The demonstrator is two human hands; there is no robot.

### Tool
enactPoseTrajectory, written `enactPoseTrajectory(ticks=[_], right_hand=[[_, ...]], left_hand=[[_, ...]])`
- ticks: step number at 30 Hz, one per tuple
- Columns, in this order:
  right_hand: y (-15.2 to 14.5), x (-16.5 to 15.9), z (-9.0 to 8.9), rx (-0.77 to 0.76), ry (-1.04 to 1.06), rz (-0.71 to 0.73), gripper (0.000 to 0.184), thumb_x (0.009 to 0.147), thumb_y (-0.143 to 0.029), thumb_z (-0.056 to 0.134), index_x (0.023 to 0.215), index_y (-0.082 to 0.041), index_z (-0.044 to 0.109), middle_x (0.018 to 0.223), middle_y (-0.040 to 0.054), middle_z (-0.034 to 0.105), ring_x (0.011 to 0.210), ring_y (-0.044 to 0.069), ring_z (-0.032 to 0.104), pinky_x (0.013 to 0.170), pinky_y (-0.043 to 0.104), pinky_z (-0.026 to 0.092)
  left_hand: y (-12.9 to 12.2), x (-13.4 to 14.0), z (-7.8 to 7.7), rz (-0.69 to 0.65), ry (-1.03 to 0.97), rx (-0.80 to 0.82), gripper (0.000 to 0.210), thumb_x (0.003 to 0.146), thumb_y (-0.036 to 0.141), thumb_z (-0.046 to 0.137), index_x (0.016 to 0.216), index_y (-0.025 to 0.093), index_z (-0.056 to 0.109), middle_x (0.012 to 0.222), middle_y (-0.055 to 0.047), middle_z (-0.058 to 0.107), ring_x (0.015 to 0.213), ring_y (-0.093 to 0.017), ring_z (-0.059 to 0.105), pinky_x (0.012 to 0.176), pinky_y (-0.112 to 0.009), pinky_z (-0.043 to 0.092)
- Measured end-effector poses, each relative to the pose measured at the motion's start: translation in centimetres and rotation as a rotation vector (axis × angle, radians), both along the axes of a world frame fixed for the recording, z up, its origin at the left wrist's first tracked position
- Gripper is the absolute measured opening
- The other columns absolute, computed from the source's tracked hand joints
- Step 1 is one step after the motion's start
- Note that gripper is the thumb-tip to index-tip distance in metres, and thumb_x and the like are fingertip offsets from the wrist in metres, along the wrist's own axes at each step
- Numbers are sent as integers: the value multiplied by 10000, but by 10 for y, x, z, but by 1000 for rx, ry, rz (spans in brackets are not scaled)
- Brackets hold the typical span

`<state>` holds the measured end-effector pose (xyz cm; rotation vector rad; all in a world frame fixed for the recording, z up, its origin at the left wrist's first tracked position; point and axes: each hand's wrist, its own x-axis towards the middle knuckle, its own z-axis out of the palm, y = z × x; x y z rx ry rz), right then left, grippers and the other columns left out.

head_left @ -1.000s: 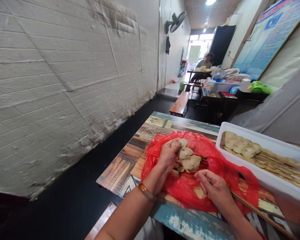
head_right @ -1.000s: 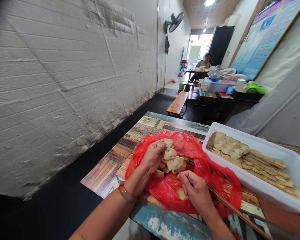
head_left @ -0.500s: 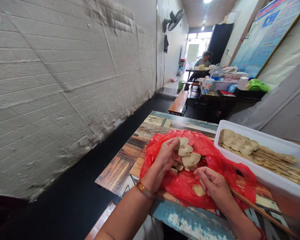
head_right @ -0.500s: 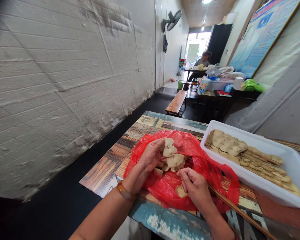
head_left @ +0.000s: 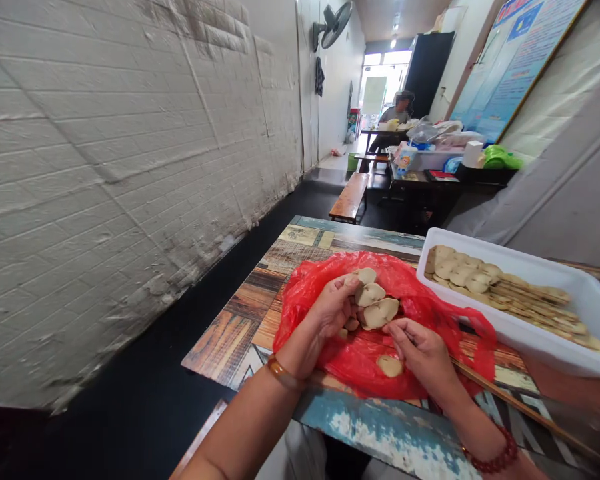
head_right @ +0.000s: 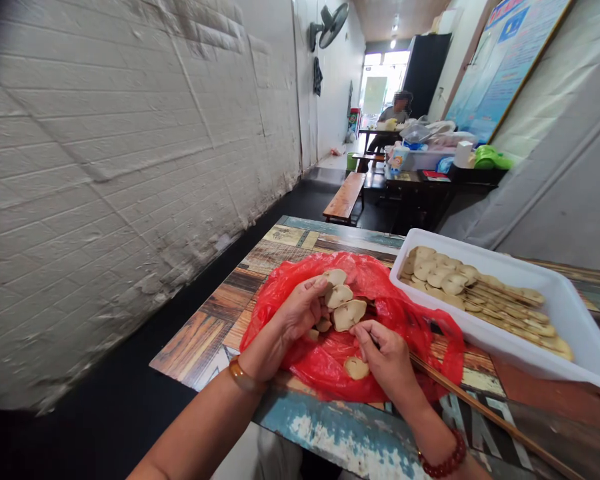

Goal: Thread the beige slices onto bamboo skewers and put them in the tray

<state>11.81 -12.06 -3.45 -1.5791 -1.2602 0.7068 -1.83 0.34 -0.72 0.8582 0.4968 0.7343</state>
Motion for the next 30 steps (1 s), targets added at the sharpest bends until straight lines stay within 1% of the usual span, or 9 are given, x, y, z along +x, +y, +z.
enactPoseTrajectory(ticks=[4, 7, 9, 14, 17, 21, 25, 28, 30], right_hand=[[-2, 9, 1, 20, 52, -60, 335, 874, -479, 506, 805, -175, 629, 487, -58, 456, 446, 100, 430, 465, 222, 339], [-5, 19, 7, 68, 162, -163, 334, 868, -488, 520, 864, -170, 623, 499, -63, 438, 412, 82, 376, 406, 213, 281], [-7, 25, 11, 118, 222, -230, 336, 858, -485, 541, 898, -160, 621, 494, -65, 432, 397, 76, 349, 386, 216, 255], [-7, 30, 16, 171, 281, -275, 330, 835, -478, 577, 891, -156, 620, 480, -71, 433, 395, 69, 335, 377, 218, 238], [-7, 28, 17, 165, 282, -252, 319, 842, -472, 570, 878, -158, 616, 484, -72, 435, 397, 66, 345, 386, 216, 247], [-8, 27, 17, 153, 274, -216, 309, 858, -461, 556, 877, -157, 608, 489, -73, 432, 396, 62, 344, 389, 211, 243], [-8, 27, 17, 162, 266, -202, 297, 859, -449, 555, 851, -157, 605, 482, -69, 433, 403, 58, 346, 389, 197, 247], [-7, 28, 18, 165, 268, -204, 303, 849, -449, 563, 854, -151, 611, 477, -68, 434, 405, 58, 347, 386, 193, 253], [-7, 27, 19, 167, 273, -202, 304, 846, -454, 567, 849, -152, 610, 477, -68, 438, 407, 61, 354, 390, 195, 262]], left_hand=[[3, -1, -1, -38, -40, 0, 421, 704, 427, 713, 1003, 145, 622, 862, -81, 658, 738, -165, 638, 700, -282, 504], [4, 1, -3, 10, 36, 131, 394, 723, 405, 698, 1001, 137, 621, 900, -93, 670, 770, -169, 633, 733, -287, 486], [4, 3, -6, 64, 192, 349, 302, 748, 362, 672, 954, 142, 644, 884, -86, 671, 775, -169, 611, 720, -281, 470], [2, 5, -18, 142, 730, 1144, 109, 773, 218, 609, 815, 169, 696, 859, -97, 626, 835, -215, 550, 786, -343, 417], [1, 4, -24, 91, 923, 1401, 126, 755, 222, 629, 839, 154, 693, 878, -120, 594, 854, -242, 529, 784, -366, 399], [-1, 5, -25, 41, 1032, 1531, 132, 778, 227, 602, 854, 154, 682, 885, -118, 583, 847, -234, 520, 766, -361, 393], [-3, 8, -24, 51, 1036, 1580, 142, 819, 195, 533, 844, 170, 670, 889, -105, 587, 852, -219, 515, 755, -350, 387], [-3, 10, -25, 85, 953, 1523, 126, 818, 178, 524, 753, 169, 631, 866, -96, 586, 837, -209, 511, 757, -343, 385], [-3, 12, -26, 102, 853, 1409, 78, 781, 161, 555, 718, 173, 599, 837, -76, 587, 814, -195, 514, 743, -323, 386]])
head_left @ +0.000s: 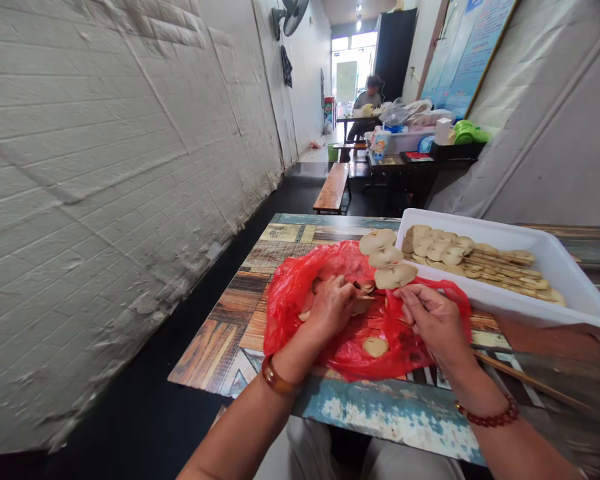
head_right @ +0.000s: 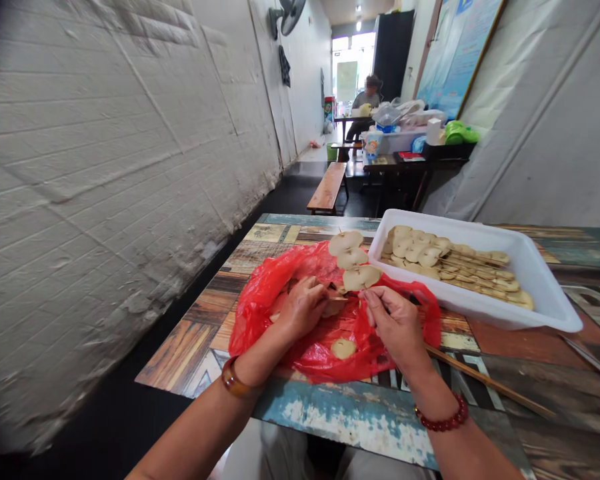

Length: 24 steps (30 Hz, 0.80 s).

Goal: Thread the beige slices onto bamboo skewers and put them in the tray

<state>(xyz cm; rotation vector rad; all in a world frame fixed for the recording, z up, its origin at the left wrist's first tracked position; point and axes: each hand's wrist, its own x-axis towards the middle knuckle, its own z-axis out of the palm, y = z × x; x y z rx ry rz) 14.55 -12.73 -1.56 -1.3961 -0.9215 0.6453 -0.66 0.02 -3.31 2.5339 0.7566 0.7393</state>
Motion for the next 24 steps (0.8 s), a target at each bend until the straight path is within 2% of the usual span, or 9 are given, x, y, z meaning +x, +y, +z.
enactPoseTrajectory(ticks=[2, 6, 9, 13, 16, 21, 24], right_hand=[[0, 0, 0, -3, 8, -1, 310, 847, -460, 566, 843, -153, 608, 475, -70, 437, 405, 64, 352, 393, 201, 262], [0, 0, -2, -8, 35, -5, 320, 849, -471, 565, 873, -155, 611, 475, -78, 422, 395, 66, 341, 384, 206, 252], [-1, 0, -5, -20, 49, -5, 320, 841, -478, 576, 888, -164, 615, 479, -76, 428, 387, 67, 337, 370, 203, 254], [-1, 0, -9, -38, 59, 6, 319, 830, -489, 585, 902, -181, 623, 475, -77, 426, 378, 68, 334, 353, 192, 253], [-3, -2, -10, -64, 50, 36, 318, 836, -493, 575, 910, -188, 627, 475, -75, 430, 374, 71, 349, 356, 192, 265], [-6, -4, -9, -149, 19, 129, 350, 846, -510, 555, 914, -174, 624, 475, -79, 421, 365, 59, 335, 348, 180, 250], [-7, -4, -8, -194, -8, 194, 363, 843, -521, 545, 899, -172, 627, 468, -78, 434, 359, 57, 350, 353, 177, 261]], left_hand=[[0, 1, 1, -22, -135, -208, 40, 749, 166, 575, 711, 173, 568, 772, -45, 584, 734, -165, 516, 681, -285, 387], [1, 0, 9, -42, -459, -763, 115, 744, 249, 589, 742, 168, 507, 651, 14, 551, 548, -94, 479, 527, -210, 345], [2, -4, 17, -24, -627, -997, 216, 712, 304, 654, 764, 172, 491, 627, 32, 547, 529, -82, 511, 497, -180, 351], [6, -10, 22, -19, -753, -1143, 309, 684, 365, 717, 854, 169, 548, 700, 4, 609, 574, -104, 582, 541, -204, 438], [10, -14, 25, -24, -837, -1221, 380, 655, 348, 753, 937, 141, 604, 778, -34, 651, 576, -96, 589, 543, -202, 449], [17, -18, 28, -3, -938, -1323, 435, 575, 304, 811, 932, 114, 650, 716, -22, 647, 504, -68, 540, 469, -171, 397], [19, -20, 29, 52, -992, -1313, 392, 573, 288, 809, 900, 123, 670, 696, -14, 648, 529, -81, 555, 499, -186, 429]])
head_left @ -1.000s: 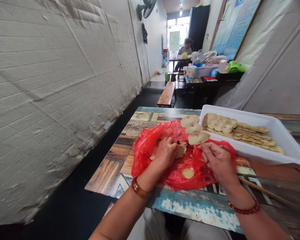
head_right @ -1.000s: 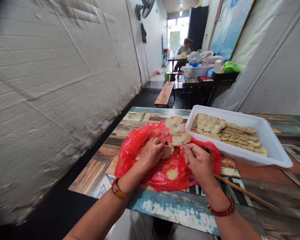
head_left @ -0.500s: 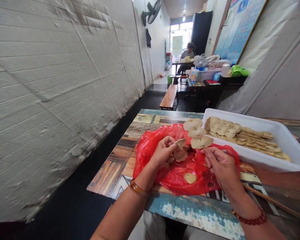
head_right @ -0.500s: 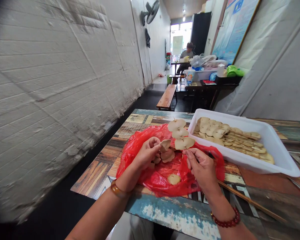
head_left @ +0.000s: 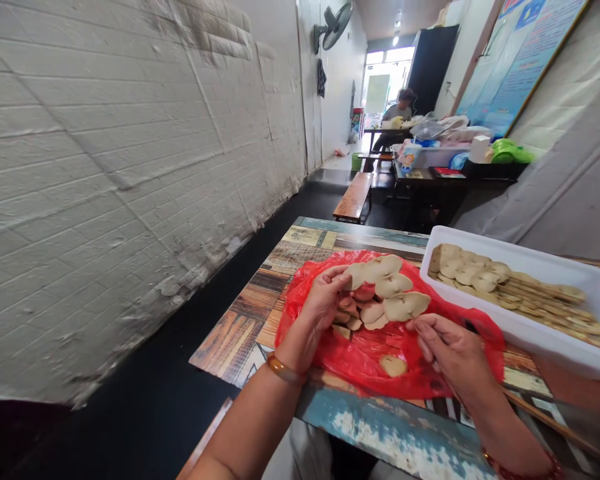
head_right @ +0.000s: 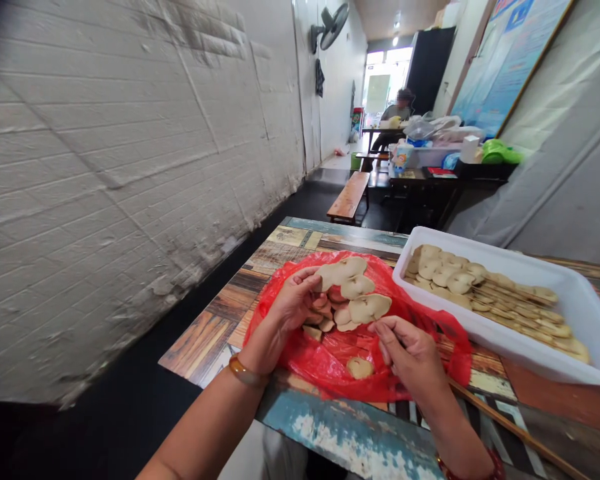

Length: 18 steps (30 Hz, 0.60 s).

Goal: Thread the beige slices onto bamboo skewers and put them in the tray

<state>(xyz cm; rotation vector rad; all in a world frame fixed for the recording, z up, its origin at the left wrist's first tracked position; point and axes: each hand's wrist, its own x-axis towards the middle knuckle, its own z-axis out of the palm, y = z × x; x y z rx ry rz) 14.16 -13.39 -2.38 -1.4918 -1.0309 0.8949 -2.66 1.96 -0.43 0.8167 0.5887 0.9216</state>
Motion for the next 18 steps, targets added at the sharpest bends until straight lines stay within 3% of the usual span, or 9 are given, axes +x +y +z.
enactPoseTrajectory(ticks=[6, 14, 18], right_hand=[[-1, -6, 3, -51, -115, 100, 386, 840, -536, 516, 828, -172, 642, 438, -68, 432, 371, 75, 378, 383, 197, 297], [0, -17, 1, -128, -147, 164, 366, 806, -535, 556, 794, -177, 630, 453, -74, 412, 391, 91, 367, 412, 227, 294], [1, -14, 3, -97, -145, 124, 380, 811, -543, 546, 787, -172, 623, 451, -73, 398, 399, 98, 373, 421, 234, 297]], left_hand=[[4, -1, 0, 119, -83, -2, 382, 541, 266, 822, 870, 125, 689, 752, -40, 684, 637, -120, 610, 626, -232, 479], [8, -5, -2, 164, -73, 41, 368, 560, 305, 814, 845, 131, 661, 673, -7, 640, 555, -92, 558, 541, -206, 420], [9, -5, -4, 200, -82, 72, 343, 568, 283, 804, 848, 141, 666, 660, 8, 626, 558, -78, 545, 559, -196, 413]])
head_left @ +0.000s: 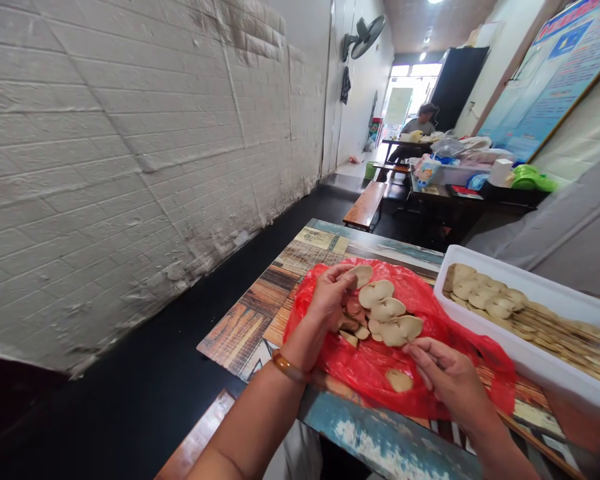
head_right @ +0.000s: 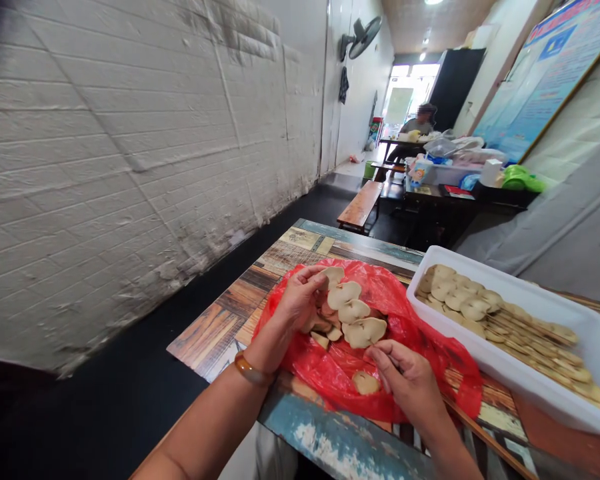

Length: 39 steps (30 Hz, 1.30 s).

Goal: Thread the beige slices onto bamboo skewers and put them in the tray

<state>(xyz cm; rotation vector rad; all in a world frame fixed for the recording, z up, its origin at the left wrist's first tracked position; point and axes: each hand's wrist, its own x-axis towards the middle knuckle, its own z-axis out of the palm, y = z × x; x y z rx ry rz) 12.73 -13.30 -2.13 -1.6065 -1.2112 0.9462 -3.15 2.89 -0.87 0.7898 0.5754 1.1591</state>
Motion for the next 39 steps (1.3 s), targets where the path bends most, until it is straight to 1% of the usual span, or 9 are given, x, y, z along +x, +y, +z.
enactPoseTrajectory(ticks=[4, 10, 14, 18, 27, 34, 39], right_hand=[[0, 2, 0, 2, -17, 22, 381, 829, -532, 529, 796, -167, 632, 447, -65, 414, 396, 97, 380, 424, 237, 294], [1, -1, -4, 30, -20, -27, 400, 821, -547, 522, 791, -167, 643, 418, -72, 406, 363, 82, 349, 399, 225, 263], [0, -1, -4, 45, -41, -21, 395, 832, -532, 510, 795, -162, 642, 417, -71, 419, 366, 84, 363, 406, 226, 269], [0, -2, -4, 27, -35, -23, 376, 828, -517, 516, 796, -166, 647, 417, -74, 414, 364, 82, 358, 402, 227, 274], [2, -4, -5, 14, -37, -30, 408, 820, -551, 511, 788, -163, 632, 417, -80, 399, 363, 82, 349, 401, 224, 261], [2, -4, -5, 26, -71, -50, 400, 814, -545, 521, 769, -168, 648, 418, -72, 409, 359, 81, 357, 391, 220, 263], [2, -2, -3, 10, -70, -9, 381, 831, -518, 517, 787, -165, 655, 434, -66, 431, 377, 89, 386, 404, 222, 288]], left_hand=[[1, 0, 0, 9, 2, -23, 376, 550, 261, 801, 886, 148, 679, 691, -2, 643, 585, -89, 559, 597, -215, 428], [-1, -1, 4, 17, 10, -54, 383, 547, 285, 802, 875, 136, 675, 741, -25, 664, 625, -111, 584, 620, -232, 440], [-1, 0, 3, 12, 18, -30, 380, 557, 302, 799, 872, 132, 670, 732, -28, 659, 630, -114, 581, 630, -237, 446], [-1, 0, 3, 0, 38, -30, 378, 562, 319, 799, 871, 141, 672, 731, -23, 657, 618, -112, 575, 620, -238, 445], [-4, 0, 5, -1, 53, 27, 328, 581, 299, 790, 845, 138, 682, 712, -15, 659, 599, -96, 576, 609, -220, 437], [-2, 1, 0, -13, 95, 65, 302, 603, 308, 777, 837, 140, 685, 726, -32, 665, 612, -105, 585, 618, -225, 436], [0, 2, -4, -8, 108, 74, 269, 623, 284, 763, 837, 139, 691, 742, -37, 672, 632, -107, 589, 624, -223, 432]])
